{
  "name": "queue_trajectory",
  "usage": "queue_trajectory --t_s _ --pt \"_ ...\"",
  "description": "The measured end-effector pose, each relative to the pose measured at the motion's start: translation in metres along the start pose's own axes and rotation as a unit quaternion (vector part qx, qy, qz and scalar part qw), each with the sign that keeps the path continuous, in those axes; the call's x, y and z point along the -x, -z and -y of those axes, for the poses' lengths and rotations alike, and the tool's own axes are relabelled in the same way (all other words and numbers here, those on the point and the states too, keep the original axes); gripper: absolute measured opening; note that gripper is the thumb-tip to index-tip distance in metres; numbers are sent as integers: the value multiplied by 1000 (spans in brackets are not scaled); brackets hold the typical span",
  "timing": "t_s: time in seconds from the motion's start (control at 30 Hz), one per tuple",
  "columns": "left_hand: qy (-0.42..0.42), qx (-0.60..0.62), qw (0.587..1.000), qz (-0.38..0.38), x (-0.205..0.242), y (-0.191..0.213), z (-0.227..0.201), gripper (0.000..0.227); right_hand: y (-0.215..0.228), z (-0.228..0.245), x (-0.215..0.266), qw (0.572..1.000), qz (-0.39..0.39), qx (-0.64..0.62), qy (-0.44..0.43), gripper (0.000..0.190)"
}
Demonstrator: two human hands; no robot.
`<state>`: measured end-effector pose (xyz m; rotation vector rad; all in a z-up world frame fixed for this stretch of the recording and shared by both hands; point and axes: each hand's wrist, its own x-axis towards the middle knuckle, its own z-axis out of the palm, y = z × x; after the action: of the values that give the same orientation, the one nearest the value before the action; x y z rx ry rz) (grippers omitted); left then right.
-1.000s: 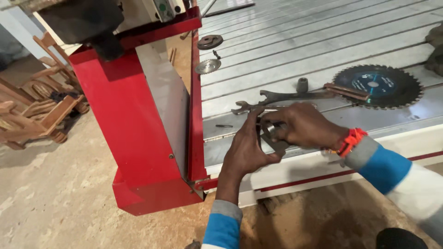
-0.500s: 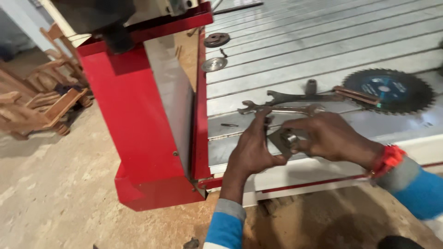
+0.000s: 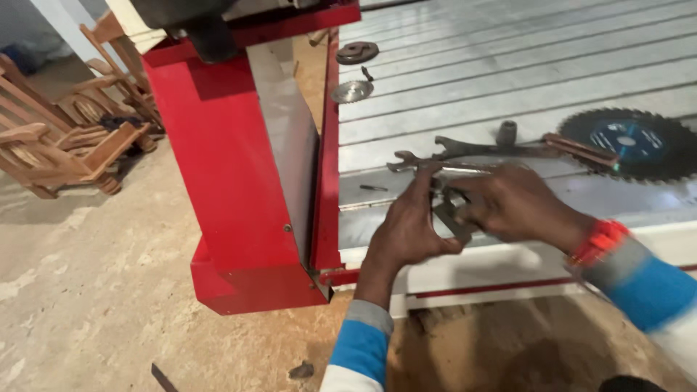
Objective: The person assembles mechanical components by aligning and fitting a bearing and a metal bracket onto a work surface, using their hands to position and press the parts together while various tools and blades are visible nearby.
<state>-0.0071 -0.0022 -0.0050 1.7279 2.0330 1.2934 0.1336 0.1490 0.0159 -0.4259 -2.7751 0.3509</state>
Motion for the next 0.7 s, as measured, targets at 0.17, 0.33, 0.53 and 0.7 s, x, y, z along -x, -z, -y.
queue_trajectory --t_s 0.17,0.33,0.53,0.7 --pt "-2 33 999 -2 0 1 -7 115 7 7 -6 999 37 23 15 58" --pt "-12 15 1000 -6 2 2 -6 118 18 12 1 997 7 -6 72 52" --pt "3 32 999 2 1 -1 -4 114 12 15 1 998 15 -43 47 48" --pt "-49 5 999 -15 -3 -1 -1 118 15 11 3 966 -78 -30 244 45"
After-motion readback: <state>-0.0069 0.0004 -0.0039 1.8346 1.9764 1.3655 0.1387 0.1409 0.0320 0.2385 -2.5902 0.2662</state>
